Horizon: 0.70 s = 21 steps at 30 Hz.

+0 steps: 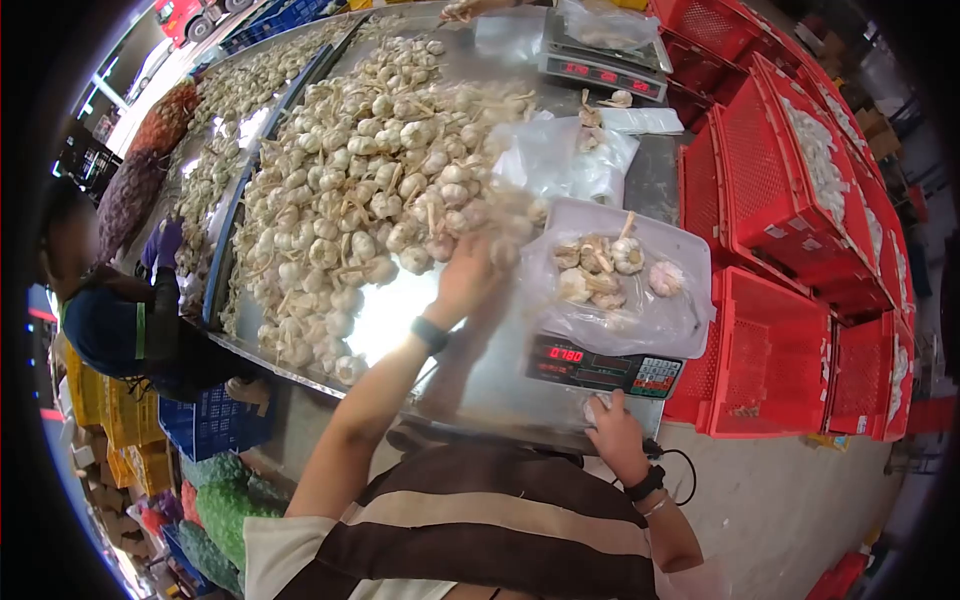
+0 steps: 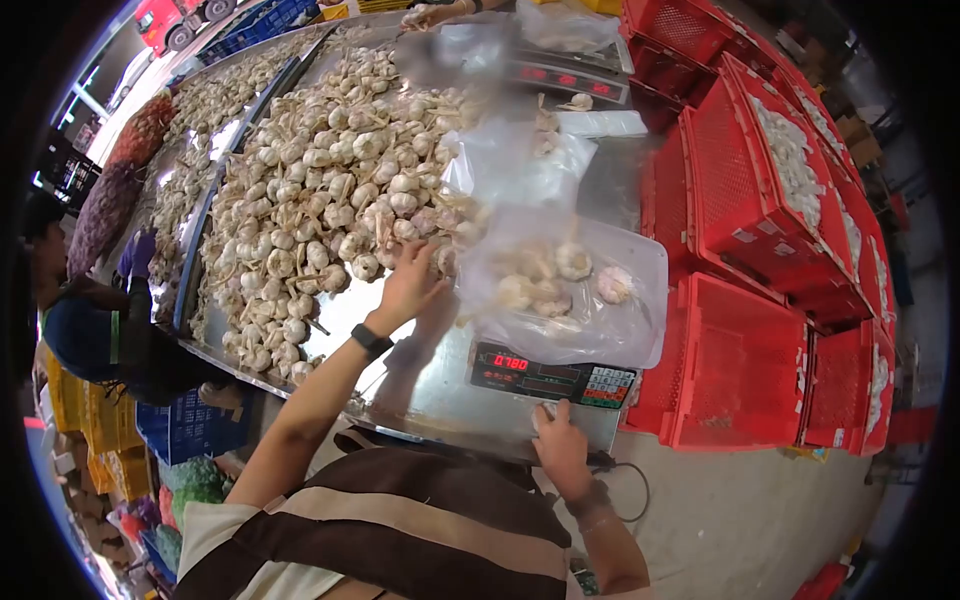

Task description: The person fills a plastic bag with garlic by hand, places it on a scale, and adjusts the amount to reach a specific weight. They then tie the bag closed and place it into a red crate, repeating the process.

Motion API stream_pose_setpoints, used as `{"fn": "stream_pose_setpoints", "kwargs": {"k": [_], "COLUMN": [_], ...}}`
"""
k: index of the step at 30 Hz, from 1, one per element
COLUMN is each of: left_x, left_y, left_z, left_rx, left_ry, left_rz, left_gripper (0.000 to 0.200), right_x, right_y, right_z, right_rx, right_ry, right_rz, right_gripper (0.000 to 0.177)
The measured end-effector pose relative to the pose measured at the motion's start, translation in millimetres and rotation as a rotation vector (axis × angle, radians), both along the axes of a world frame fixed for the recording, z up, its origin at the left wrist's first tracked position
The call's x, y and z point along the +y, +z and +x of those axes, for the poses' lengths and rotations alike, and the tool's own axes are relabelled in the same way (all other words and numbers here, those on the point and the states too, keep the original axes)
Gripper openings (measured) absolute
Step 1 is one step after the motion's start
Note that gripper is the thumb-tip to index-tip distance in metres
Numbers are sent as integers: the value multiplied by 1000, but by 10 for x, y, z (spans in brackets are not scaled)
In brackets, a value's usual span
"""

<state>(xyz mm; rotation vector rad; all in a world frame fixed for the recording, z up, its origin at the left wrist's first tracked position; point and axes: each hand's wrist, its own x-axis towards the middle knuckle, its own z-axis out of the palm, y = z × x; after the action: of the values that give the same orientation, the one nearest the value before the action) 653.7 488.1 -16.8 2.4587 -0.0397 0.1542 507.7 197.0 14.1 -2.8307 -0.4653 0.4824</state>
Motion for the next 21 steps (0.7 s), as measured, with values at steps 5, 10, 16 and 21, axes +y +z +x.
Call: {"fn": "stream_pose_setpoints", "kwargs": {"k": [5, 10, 16, 21], "left_x": [-223, -58, 606, 743], "left_y": [-276, -258, -377, 193], "left_z": [211, 86, -147, -452], "left_rx": [-77, 82, 601, 552], "left_ry": [25, -83, -44, -173], "left_rz": [401, 378, -1615, -2161], "left_gripper": [40, 34, 44, 46], "right_x": [34, 127, 390, 516], "right_y": [-183, -179, -107, -108], "right_z": [99, 296, 215, 415], "right_rx": [14, 289, 89, 257], "right_ry": [96, 52, 356, 430], "right_rz": [-88, 201, -4, 107], "right_gripper": [41, 34, 36, 40]}}
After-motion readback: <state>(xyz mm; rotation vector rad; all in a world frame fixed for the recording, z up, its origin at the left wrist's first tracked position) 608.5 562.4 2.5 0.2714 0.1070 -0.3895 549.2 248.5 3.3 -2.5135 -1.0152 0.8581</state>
